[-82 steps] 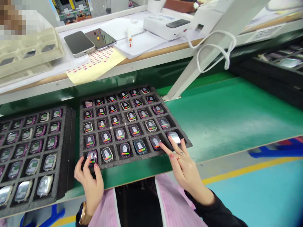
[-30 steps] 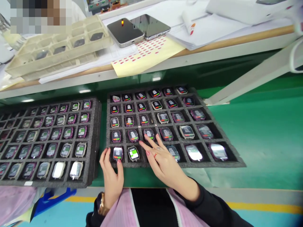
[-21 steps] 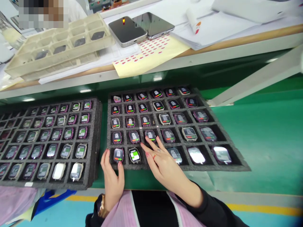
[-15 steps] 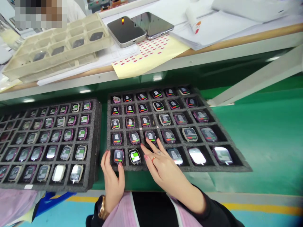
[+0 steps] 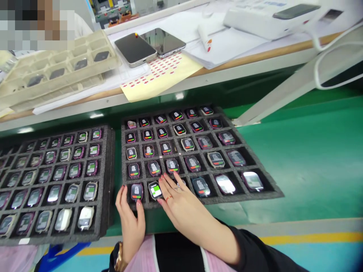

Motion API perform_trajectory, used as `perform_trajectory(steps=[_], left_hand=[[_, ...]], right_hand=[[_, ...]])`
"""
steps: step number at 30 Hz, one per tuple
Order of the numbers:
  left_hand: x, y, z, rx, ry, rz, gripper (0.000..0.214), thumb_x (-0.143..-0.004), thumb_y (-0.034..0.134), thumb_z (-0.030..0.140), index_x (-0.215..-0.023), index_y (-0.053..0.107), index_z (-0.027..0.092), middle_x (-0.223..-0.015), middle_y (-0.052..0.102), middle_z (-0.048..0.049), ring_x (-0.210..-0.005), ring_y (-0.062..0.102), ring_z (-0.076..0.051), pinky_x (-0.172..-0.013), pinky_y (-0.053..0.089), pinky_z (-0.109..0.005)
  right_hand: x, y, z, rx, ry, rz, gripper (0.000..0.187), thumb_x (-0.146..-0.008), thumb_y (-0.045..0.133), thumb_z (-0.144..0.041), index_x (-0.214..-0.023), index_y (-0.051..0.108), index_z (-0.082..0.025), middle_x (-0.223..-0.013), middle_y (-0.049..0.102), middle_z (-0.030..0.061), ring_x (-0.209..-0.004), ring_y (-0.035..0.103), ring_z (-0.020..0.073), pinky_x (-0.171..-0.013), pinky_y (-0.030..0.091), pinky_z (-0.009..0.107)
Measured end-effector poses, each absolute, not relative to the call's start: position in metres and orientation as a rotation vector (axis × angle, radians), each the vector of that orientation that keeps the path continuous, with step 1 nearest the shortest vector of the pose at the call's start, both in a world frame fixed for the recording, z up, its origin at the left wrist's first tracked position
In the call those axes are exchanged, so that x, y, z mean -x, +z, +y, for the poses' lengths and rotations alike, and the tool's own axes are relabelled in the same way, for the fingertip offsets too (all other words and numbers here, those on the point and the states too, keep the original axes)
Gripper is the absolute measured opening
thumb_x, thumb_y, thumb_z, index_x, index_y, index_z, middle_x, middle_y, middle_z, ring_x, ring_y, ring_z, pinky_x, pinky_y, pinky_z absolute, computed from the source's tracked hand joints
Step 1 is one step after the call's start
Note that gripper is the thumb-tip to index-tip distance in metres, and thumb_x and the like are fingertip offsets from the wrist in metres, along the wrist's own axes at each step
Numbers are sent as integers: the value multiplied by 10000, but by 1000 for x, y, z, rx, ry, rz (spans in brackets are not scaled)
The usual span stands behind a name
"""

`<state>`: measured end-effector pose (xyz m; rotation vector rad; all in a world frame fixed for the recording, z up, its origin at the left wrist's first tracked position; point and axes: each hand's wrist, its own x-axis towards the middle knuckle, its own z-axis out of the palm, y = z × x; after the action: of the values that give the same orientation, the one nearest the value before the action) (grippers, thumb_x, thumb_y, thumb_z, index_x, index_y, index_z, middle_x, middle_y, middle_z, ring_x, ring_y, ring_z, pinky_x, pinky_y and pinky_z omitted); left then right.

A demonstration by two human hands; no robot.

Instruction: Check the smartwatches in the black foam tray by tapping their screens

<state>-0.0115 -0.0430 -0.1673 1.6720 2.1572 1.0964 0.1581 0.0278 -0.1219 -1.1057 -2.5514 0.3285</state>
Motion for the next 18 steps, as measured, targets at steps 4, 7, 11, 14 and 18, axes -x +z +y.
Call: perform_trajectory(steps=[4,7,11,14,18], left_hand=[[11,-167,-43,-1662,1086,2168,568,-931,463,244,-1461,265,195,-1437,329,-167,-1372,306,-254,-1161,236,-476],[11,-167,-42,-1656,1080,2184,562,-931,462,249,-1456,269,188,-1434,330,-164,-1370,308,-251,-1161,239,-465],[12,-167,-41,-1665,1081,2188,559,-930,467,247,-1451,280,174,-1431,330,-165,-1370,303,-247,-1166,228,-457],[12,-167,-41,-1662,1089,2186,559,-926,473,249,-1449,292,173,-1428,335,-162,-1367,307,-251,-1167,224,-461],[11,-168,-41,-1661,1104,2187,569,-918,484,248,-1451,297,179,-1431,337,-159,-1371,302,-259,-1172,213,-471]], right_hand=[[-168,-115,32,1085,466,-2532,419,-995,391,-225,-1306,538,14,-1303,545,224,-1276,469,322,-1122,303,594],[-185,-111,38,1084,574,-2432,418,-1008,372,-223,-1371,481,-48,-1301,561,183,-1259,497,288,-1125,278,614],[-219,-113,48,1164,518,-2102,355,-1005,396,-192,-1333,527,-160,-1229,629,106,-1182,572,237,-1166,181,600],[-240,-118,49,1223,461,-1898,335,-1002,399,-176,-1292,561,-210,-1212,644,67,-1177,577,228,-1180,151,582],[-248,-134,43,1229,451,-1752,394,-1008,309,-158,-1323,539,-207,-1231,631,70,-1256,505,250,-1170,134,611]])
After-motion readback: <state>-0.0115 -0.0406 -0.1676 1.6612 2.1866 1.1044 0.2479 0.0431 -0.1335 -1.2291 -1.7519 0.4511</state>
